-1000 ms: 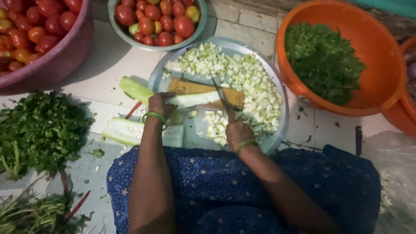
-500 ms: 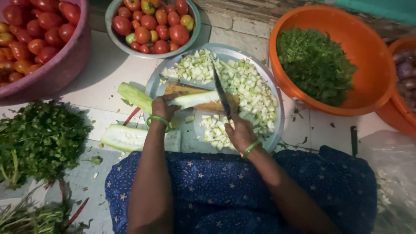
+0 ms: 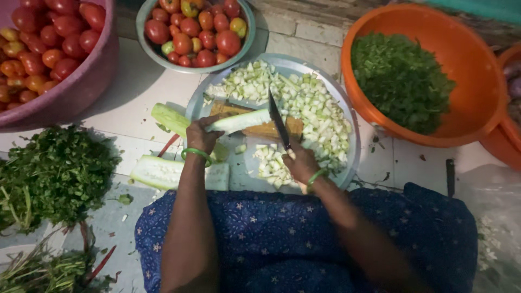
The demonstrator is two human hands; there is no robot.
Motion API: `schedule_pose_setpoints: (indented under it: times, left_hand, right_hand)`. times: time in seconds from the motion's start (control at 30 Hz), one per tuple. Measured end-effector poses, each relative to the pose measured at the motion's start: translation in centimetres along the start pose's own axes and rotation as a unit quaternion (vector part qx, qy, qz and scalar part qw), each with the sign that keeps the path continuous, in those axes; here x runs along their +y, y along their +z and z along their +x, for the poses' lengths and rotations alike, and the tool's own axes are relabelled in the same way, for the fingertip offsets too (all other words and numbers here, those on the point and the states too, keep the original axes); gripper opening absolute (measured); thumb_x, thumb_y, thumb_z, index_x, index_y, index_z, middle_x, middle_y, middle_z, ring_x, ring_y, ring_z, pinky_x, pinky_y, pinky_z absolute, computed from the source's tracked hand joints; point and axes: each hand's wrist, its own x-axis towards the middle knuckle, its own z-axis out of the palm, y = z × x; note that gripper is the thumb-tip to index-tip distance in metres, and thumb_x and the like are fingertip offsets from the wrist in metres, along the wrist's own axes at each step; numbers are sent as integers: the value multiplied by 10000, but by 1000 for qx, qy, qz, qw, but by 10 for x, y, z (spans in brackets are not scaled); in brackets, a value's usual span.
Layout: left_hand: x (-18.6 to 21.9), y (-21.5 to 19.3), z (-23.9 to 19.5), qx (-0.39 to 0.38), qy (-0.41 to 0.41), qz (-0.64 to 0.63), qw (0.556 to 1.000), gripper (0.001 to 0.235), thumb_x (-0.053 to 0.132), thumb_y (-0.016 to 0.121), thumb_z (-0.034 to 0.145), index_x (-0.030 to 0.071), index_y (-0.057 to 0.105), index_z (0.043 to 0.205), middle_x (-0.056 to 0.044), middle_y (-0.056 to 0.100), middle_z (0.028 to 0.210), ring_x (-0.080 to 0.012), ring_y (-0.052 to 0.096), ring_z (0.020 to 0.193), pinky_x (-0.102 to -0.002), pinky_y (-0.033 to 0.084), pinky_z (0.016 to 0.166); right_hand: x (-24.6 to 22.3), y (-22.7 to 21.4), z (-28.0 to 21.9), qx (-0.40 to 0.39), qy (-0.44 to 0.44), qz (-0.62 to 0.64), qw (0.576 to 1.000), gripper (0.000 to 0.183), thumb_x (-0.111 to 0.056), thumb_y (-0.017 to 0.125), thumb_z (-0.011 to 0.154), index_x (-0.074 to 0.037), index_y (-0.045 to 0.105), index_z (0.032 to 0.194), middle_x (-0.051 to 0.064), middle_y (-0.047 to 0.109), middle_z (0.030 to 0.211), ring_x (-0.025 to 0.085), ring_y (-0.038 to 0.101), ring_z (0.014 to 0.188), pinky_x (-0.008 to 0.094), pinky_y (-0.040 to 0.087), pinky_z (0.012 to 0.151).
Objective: The person sits on the floor and uses a knife to chop a long, light-green vegetable into small pieces on a metal tray. They also scrape the seeds from the vegetable's interior and place them into a separate bowl.
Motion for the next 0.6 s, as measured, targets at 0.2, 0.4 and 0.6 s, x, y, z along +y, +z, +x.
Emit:
schedule_pose_setpoints:
  times: [0.2, 0.4, 0.6]
  left_hand:
    - [-6, 29, 0, -17, -2, 60, 998, 469, 50, 914, 657, 91, 797, 1110, -132, 791, 1003, -185, 751, 884, -334, 591, 821]
    - [-16, 28, -6, -36, 49, 88, 994, 485, 40, 920, 650, 76, 795, 1117, -142, 785, 1039, -216, 740, 915, -335, 581, 838]
    - [4, 13, 1, 3, 3, 14, 1000, 457, 0, 885, 668, 78, 779, 1106, -114, 794, 1067, -178, 763, 944, -298, 596, 861]
  right_hand:
    - [-12, -13, -7, -25, 45, -50, 997, 643, -242, 646, 937, -101, 434, 1527, 280, 719, 871, 445, 724, 833, 512, 573, 761]
    - [-1, 29, -2, 30, -8, -225, 974, 672, -15, 474, 920, -130, 373, 1575, 294, 704, 983, 476, 712, 841, 576, 570, 725]
    - [21, 40, 14, 16, 6, -250, 968, 631, -91, 509, 986, -78, 306, 1583, 301, 711, 949, 485, 715, 858, 591, 567, 756]
